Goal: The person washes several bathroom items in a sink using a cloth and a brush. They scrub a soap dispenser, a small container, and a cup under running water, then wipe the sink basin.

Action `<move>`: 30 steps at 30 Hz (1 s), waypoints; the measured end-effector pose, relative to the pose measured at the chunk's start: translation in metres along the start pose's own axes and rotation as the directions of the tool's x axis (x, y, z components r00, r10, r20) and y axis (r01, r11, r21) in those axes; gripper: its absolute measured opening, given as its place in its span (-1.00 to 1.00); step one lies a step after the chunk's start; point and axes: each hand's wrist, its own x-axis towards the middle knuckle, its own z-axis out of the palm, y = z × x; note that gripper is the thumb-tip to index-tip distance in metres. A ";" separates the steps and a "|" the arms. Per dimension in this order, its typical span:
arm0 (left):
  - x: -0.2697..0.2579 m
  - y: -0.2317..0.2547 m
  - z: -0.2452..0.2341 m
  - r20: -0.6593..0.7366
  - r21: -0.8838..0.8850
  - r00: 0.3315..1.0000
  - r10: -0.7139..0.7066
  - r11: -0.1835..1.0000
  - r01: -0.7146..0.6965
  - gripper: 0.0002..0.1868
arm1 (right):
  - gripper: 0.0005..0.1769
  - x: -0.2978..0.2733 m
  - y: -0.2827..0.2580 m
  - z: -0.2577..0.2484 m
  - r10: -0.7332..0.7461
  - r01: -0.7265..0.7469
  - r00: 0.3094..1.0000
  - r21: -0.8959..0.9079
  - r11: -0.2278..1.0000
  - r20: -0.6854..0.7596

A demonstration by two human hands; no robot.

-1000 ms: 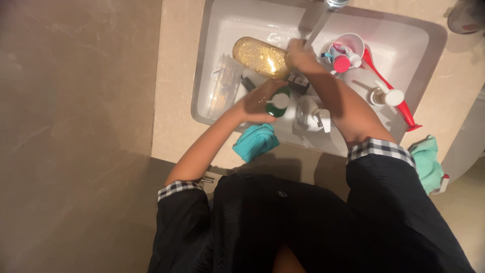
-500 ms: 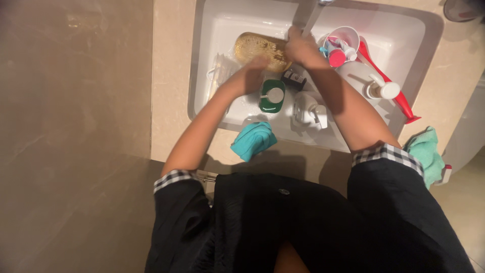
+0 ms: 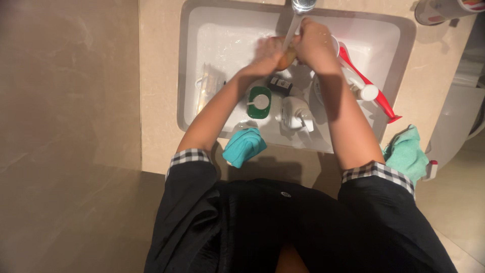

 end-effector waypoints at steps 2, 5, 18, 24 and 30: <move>-0.007 0.020 0.002 -0.026 0.023 0.974 0.223 0.975 -0.222 -0.31 | -0.82 0.008 -0.006 0.007 -0.064 0.064 0.997 -0.003 0.998 -0.049; -0.033 0.038 -0.021 0.115 -0.460 0.969 0.218 0.877 -0.142 -0.43 | -0.83 0.019 -0.008 0.017 0.233 -0.254 0.957 0.111 0.961 0.172; -0.064 0.050 -0.070 -0.419 -0.293 0.903 0.098 0.927 -0.236 -0.68 | -0.77 0.037 0.011 0.033 -0.015 -0.171 0.965 0.668 0.724 0.263; -0.067 0.066 -0.064 -0.344 -0.295 0.938 0.031 0.945 -0.139 -0.70 | -0.74 0.014 -0.012 0.009 0.014 -0.147 0.976 0.604 0.783 0.219; -0.054 0.082 -0.051 -0.357 -0.089 0.892 0.279 0.940 -0.329 -0.73 | -0.74 -0.033 -0.042 -0.038 -0.118 0.102 0.990 0.183 0.978 0.075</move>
